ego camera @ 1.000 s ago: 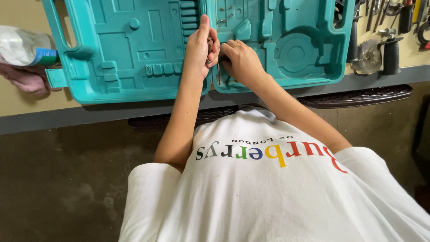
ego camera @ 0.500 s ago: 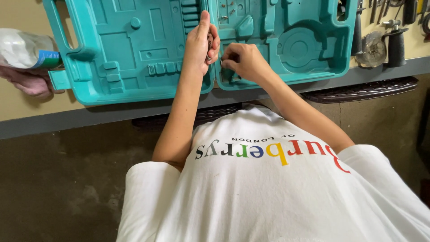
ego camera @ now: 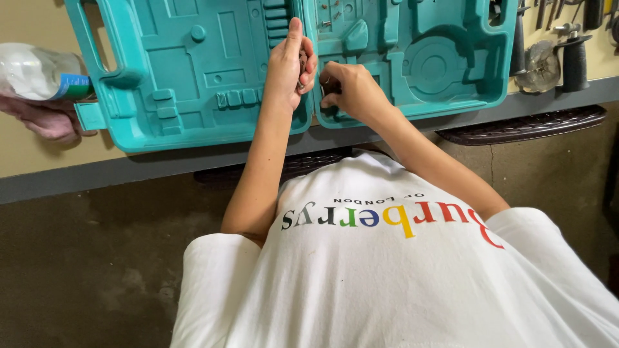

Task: Organizing various power tools and hand tools into a plastic carrying case.

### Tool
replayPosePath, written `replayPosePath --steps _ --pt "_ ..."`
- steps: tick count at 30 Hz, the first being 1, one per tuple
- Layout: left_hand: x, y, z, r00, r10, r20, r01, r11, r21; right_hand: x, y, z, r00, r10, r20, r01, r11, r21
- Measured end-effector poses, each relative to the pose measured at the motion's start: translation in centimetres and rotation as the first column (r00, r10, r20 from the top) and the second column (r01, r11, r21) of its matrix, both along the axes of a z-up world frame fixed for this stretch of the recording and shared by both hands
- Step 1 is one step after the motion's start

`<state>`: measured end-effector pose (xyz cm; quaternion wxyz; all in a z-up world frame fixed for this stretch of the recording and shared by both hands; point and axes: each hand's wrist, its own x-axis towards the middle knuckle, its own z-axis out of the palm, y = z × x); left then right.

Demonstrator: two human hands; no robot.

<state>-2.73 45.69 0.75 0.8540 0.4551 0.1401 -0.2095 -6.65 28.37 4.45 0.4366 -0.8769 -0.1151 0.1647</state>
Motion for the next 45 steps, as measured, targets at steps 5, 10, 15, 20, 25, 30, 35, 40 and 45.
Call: replayPosePath --steps 5,10,15,20,25,30,35,40,45 --pt "-0.1 0.2 -0.1 1.000 0.002 -0.011 -0.002 1.000 -0.009 -0.1 -0.4 -0.4 0.996 0.043 0.083 -0.045 0.999 0.025" --pt "-0.2 0.0 -0.1 1.000 -0.001 -0.008 0.001 1.000 -0.010 0.5 -2.5 -3.0 0.992 -0.086 -0.091 0.101 0.980 0.172" --pt "-0.2 -0.1 0.0 1.000 -0.001 0.000 0.001 1.000 -0.003 1.0 -3.5 -2.7 0.807 -0.106 -0.581 0.401 0.820 0.408" --pt "-0.2 -0.2 -0.2 1.000 -0.007 0.001 0.007 1.000 -0.016 0.4 -2.7 -3.1 0.910 -0.205 -0.360 0.286 0.939 0.190" --pt "-0.3 -0.1 -0.2 1.000 -0.001 0.003 0.001 1.000 -0.018 -0.5 -0.8 -1.9 0.957 0.057 0.285 0.033 0.953 -0.301" --pt "-0.3 -0.2 -0.2 1.000 0.002 -0.013 -0.002 1.000 -0.018 0.0 -0.5 -4.3 0.922 0.161 0.352 -0.003 0.912 -0.410" --pt "-0.2 -0.6 -0.1 1.000 -0.017 -0.025 0.016 1.000 -0.020 0.4 -0.4 -4.4 0.906 0.208 0.368 -0.001 0.872 -0.490" --pt "0.1 -1.3 -0.2 0.999 -0.021 -0.040 0.020 0.999 -0.025 0.8 -0.7 -5.3 0.903 0.185 0.387 0.008 0.894 -0.448" --pt "0.5 -2.2 -0.1 0.999 -0.026 -0.033 0.026 0.999 -0.022 1.6 -1.5 -4.7 0.892 0.266 0.366 -0.078 0.888 -0.453"
